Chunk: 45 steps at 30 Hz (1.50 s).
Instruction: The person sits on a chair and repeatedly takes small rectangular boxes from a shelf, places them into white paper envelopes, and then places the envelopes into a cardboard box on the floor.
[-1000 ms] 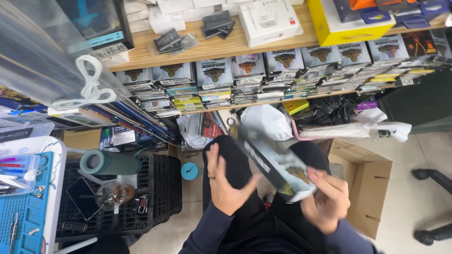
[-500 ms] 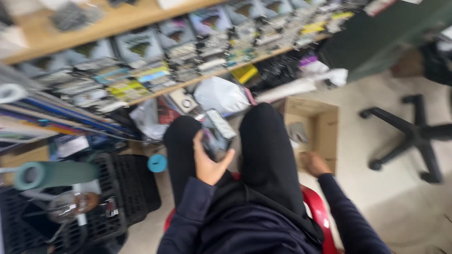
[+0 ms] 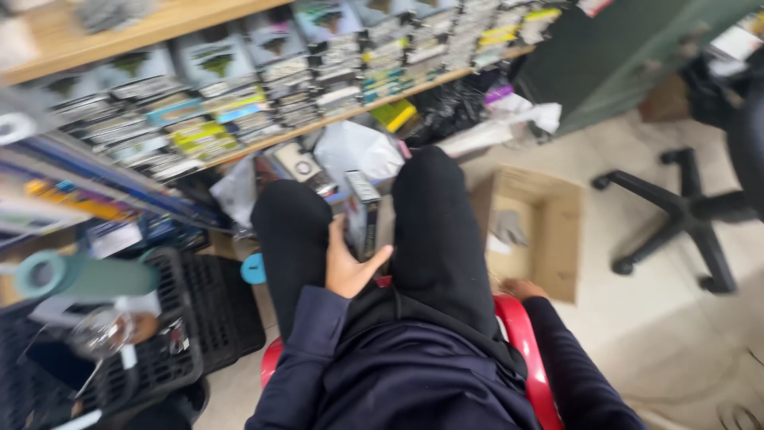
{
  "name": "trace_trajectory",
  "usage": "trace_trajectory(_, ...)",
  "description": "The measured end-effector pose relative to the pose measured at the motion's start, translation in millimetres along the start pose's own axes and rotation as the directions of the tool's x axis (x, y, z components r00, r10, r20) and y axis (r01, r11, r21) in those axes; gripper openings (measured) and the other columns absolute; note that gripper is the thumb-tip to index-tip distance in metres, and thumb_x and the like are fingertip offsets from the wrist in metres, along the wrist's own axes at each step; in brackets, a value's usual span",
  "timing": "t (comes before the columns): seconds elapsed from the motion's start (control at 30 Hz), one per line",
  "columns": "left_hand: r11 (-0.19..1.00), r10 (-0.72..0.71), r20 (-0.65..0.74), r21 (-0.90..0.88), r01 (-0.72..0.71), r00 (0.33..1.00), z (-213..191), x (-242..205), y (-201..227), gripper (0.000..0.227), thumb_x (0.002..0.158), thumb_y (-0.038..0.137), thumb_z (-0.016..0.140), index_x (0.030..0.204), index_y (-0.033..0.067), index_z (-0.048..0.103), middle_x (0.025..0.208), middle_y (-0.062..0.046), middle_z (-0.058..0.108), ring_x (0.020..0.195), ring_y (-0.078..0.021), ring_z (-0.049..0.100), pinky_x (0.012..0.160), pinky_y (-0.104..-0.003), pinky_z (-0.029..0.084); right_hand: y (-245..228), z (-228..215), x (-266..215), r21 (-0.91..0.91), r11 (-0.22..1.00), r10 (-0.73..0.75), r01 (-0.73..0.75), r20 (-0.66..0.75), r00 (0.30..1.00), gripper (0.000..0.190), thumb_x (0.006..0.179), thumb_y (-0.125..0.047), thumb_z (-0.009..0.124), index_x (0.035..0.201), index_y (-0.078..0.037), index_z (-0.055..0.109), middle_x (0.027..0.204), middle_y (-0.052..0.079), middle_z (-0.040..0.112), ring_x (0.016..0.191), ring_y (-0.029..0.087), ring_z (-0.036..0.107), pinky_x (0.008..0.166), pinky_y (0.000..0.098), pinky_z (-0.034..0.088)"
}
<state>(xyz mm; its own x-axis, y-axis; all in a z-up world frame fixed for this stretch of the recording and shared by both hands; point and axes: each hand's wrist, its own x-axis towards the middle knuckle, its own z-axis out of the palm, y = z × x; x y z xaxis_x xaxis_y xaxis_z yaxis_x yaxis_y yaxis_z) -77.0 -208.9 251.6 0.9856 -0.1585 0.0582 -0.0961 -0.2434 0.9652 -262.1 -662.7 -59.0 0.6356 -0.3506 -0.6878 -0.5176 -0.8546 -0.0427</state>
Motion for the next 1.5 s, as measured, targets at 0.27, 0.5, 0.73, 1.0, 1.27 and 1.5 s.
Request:
trace_trajectory(0.27,0.999,-0.048,0.080,0.020,0.047,0.996,-12.9,-10.6,25.8,0.104,0.067,0.037,0.092,0.149,0.0089,0.035,0.140,-0.030,0.052,0.134,-0.0478,0.049,0.115,-0.057,0.038,56.7,23.8,-0.5,-0.285,0.941,0.149,-0.181,-0.131,0.980,0.039,0.095,-0.041,0.053,0.132,-0.050,0.057,0.138,-0.015,0.069,0.128,0.011,0.066,0.111,0.0383,0.049)
trace_trajectory(0.5,0.988,0.075,0.053,0.133,-0.081,0.996,-4.1,-4.5,-9.7,0.096,0.069,0.039,0.088,0.146,0.0061,0.040,0.145,-0.015,0.049,0.136,-0.0310,0.048,0.113,-0.042,0.040,59.6,23.9,-63.2,-0.441,0.897,-0.020,0.034,0.036,0.999,0.058,0.099,-0.010,0.029,0.135,-0.048,0.054,0.145,-0.025,0.047,0.137,0.004,0.052,0.110,0.0349,0.037)
trace_trajectory(0.73,0.982,0.093,0.065,0.156,-0.102,0.994,-7.4,-8.5,-7.6,0.100,0.071,0.033,0.088,0.150,0.0048,0.034,0.148,-0.015,0.046,0.140,-0.0316,0.043,0.116,-0.045,0.037,89.1,23.1,-84.2,-0.524,0.849,0.083,0.071,0.264,0.961,0.025,0.097,-0.038,0.051,0.120,-0.045,0.059,0.134,-0.014,0.053,0.133,0.010,0.050,0.116,0.0345,0.032)
trace_trajectory(1.0,0.936,0.147,0.148,0.298,-0.186,0.978,-14.3,-4.0,1.0,0.095,0.074,0.025,0.091,0.151,0.0143,0.036,0.141,-0.017,0.041,0.139,-0.0432,0.037,0.115,-0.061,0.033,27.6,-81.2,-19.3,0.232,0.897,-0.172,0.376,-0.601,0.781,0.032,0.097,-0.031,0.059,0.117,-0.014,0.077,0.111,0.019,0.078,0.106,0.045,0.071,0.092,0.0580,0.057)
trace_trajectory(1.27,0.876,0.154,0.119,0.443,-0.192,0.981,-15.3,-0.5,-14.7,0.096,0.067,0.007,0.089,0.147,0.0335,0.042,0.152,-0.003,0.029,0.146,-0.0458,0.025,0.108,-0.061,0.047,-288.8,-259.8,-237.8,0.208,0.498,-0.219,0.842,-0.909,0.355,0.021,0.109,-0.027,0.057,0.114,-0.012,0.071,0.096,0.011,0.068,0.087,0.030,0.069,0.076,0.0400,0.057)
trace_trajectory(1.5,0.887,0.114,0.081,0.441,-0.138,0.990,-21.9,2.3,-11.1,0.092,0.070,0.000,0.085,0.145,0.0310,0.042,0.152,-0.009,0.028,0.142,-0.0497,0.033,0.106,-0.063,0.050,-314.1,-222.7,-172.5,0.518,0.235,-0.396,0.822,-0.722,0.568,0.025,0.106,-0.024,0.055,0.126,-0.017,0.069,0.101,0.012,0.072,0.091,0.019,0.066,0.083,0.0400,0.059)
